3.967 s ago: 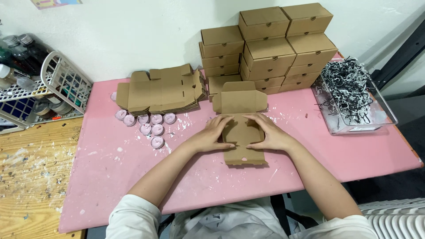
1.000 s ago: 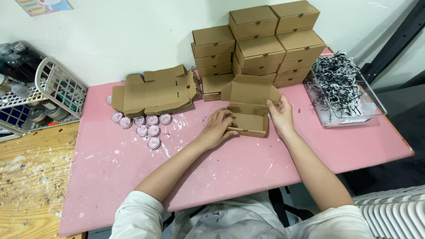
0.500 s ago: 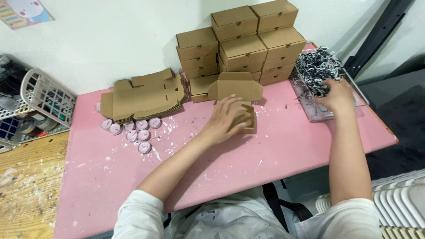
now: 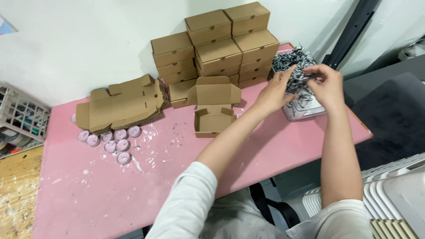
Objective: Packing small pink wax melts into cardboard boxes with paper filler.
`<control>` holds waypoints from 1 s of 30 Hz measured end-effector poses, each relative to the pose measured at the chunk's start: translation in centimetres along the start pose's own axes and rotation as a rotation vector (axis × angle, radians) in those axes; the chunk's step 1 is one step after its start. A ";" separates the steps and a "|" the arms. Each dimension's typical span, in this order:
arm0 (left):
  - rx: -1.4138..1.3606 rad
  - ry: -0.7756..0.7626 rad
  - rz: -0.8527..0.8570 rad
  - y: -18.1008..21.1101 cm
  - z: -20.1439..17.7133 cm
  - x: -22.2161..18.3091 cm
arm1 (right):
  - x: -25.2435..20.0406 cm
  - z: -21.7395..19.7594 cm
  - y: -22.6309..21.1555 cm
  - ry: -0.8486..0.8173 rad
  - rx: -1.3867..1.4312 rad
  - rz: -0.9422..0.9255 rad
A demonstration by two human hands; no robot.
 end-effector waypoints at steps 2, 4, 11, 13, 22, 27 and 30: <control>-0.066 0.046 -0.014 -4.1 4.6 0.8 | 0.0 0.2 0.5 -0.038 0.236 0.039; -0.131 0.093 -0.030 -6.4 7.3 1.4 | 0.1 0.0 -0.6 -0.078 0.472 0.077; -0.520 0.122 -0.352 -7.4 6.8 2.5 | -0.5 3.2 3.4 -0.307 0.059 -0.098; -0.621 0.138 -0.330 -9.6 7.4 2.4 | -0.2 4.1 6.4 -0.364 -0.140 -0.007; -1.159 0.321 -0.749 -15.0 -1.7 1.9 | 2.1 3.9 15.7 -0.338 -0.464 -0.225; -1.022 0.376 -0.653 -13.8 -10.8 0.7 | 3.5 2.9 14.3 -0.352 -0.537 0.076; -0.818 0.335 -0.555 -12.9 -15.2 -0.7 | 3.8 1.1 7.3 -0.434 -0.616 0.030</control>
Point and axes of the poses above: each hand's wrist, its own x-axis towards the middle knuckle, its own z-axis out of the palm, y = z × x, the point moved 1 cm from there along x, towards the middle knuckle, and after that the axes turned 14 degrees about y, right-handed, at the moved point
